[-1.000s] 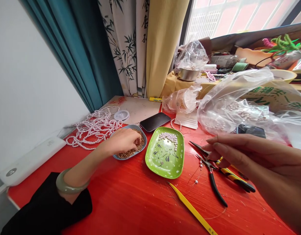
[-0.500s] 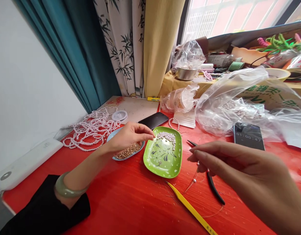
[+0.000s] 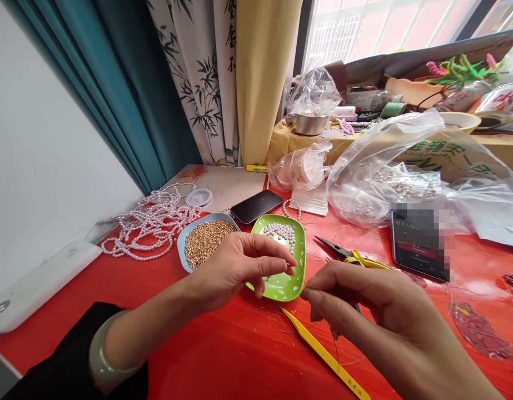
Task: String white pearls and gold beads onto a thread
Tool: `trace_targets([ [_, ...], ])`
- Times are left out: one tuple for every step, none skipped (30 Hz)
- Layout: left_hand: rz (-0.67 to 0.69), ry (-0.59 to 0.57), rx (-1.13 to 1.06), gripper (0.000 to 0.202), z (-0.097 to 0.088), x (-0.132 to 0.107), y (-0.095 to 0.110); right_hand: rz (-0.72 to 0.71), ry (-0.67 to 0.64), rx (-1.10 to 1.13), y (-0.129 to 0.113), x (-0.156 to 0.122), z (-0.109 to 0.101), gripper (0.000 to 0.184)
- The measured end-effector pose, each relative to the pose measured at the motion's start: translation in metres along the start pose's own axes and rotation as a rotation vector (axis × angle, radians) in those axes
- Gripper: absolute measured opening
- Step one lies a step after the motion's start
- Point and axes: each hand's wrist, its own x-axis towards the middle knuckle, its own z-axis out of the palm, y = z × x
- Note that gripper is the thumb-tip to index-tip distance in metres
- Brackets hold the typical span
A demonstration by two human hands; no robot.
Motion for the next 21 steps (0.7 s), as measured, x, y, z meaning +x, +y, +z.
trace_targets([
  [0.0, -0.004, 0.005, 0.002, 0.0002, -0.0004, -0.0001, 0.004, -0.001, 0.001, 0.0008, 0.0002, 0.0004, 0.023],
  [0.0, -0.007, 0.008, 0.002, 0.0004, -0.0009, -0.0002, 0.008, -0.002, 0.002, 0.0015, 0.0002, 0.0008, 0.023],
  [-0.002, -0.01, 0.011, 0.002, 0.0006, -0.0014, -0.0003, 0.012, -0.003, 0.001, 0.002, 0.0002, 0.0012, 0.023],
  [-0.001, -0.01, 0.012, 0.003, 0.0008, -0.002, -0.0002, 0.013, -0.005, 0.001, 0.0024, 0.0001, 0.0015, 0.023],
  [-0.002, -0.01, 0.014, 0.003, 0.001, -0.0024, 0.0, 0.016, -0.007, 0.001, 0.0025, -0.0001, 0.0017, 0.023],
  [-0.005, -0.009, 0.018, 0.003, 0.0012, -0.0028, 0.0002, 0.02, -0.009, 0.002, 0.0025, -0.0002, 0.0019, 0.023],
  [-0.009, -0.009, 0.024, 0.003, 0.0014, -0.0032, 0.0005, 0.026, -0.012, 0.004, 0.0024, -0.0003, 0.002, 0.023],
  [-0.013, -0.009, 0.032, 0.004, 0.0015, -0.0034, 0.0007, 0.032, -0.011, 0.006, 0.0022, -0.0003, 0.0021, 0.022],
  [-0.017, -0.009, 0.044, 0.004, 0.0016, -0.0037, 0.001, 0.044, -0.011, 0.006, 0.002, -0.0002, 0.0023, 0.022],
  [-0.017, -0.01, 0.057, 0.004, 0.0016, -0.004, 0.0012, 0.051, -0.01, 0.006, 0.0018, 0.0, 0.0023, 0.022],
  [-0.014, -0.011, 0.069, 0.004, 0.0016, -0.0043, 0.0015, 0.057, -0.012, 0.005, 0.0016, 0.0004, 0.0024, 0.022],
  [-0.007, -0.01, 0.079, 0.003, 0.0014, -0.0046, 0.0017, 0.058, -0.015, 0.003, 0.0014, 0.0008, 0.0024, 0.022],
  [0.0, -0.01, 0.09, 0.003, 0.0012, -0.0048, 0.0019, 0.059, -0.019, 0.001, 0.0012, 0.0012, 0.0024, 0.022],
  [0.009, -0.011, 0.099, 0.002, 0.001, -0.0049, 0.0021, 0.058, -0.024, -0.001, 0.001, 0.0015, 0.0024, 0.023],
  [0.017, -0.013, 0.107, 0.002, 0.0007, -0.0049, 0.0023, 0.056, -0.027, -0.001, 0.0008, 0.0018, 0.0025, 0.022],
  [0.024, -0.014, 0.115, 0.002, 0.0005, -0.0048, 0.0024, 0.057, -0.031, -0.001, 0.0006, 0.0019, 0.0025, 0.022],
  [0.028, -0.012, 0.123, 0.002, 0.0002, -0.0046, 0.0026, 0.047, -0.025, 0.002, 0.0006, 0.0018, 0.0025, 0.022],
  [0.032, -0.01, 0.132, 0.002, 0.0, -0.0044, 0.0026, 0.048, -0.021, 0.003, 0.0007, 0.0014, 0.0026, 0.022],
  [0.033, -0.005, 0.14, 0.002, -0.0002, -0.0041, 0.0026, 0.049, -0.022, 0.004, 0.0009, 0.0009, 0.0026, 0.021],
  [0.037, 0.002, 0.149, 0.003, -0.0004, -0.0038, 0.0025, 0.048, -0.016, -0.003, 0.0013, 0.0003, 0.0026, 0.022],
  [0.041, 0.007, 0.159, 0.003, -0.0006, -0.0035, 0.0024, 0.049, -0.013, -0.007, 0.0018, -0.0002, 0.0025, 0.022],
])
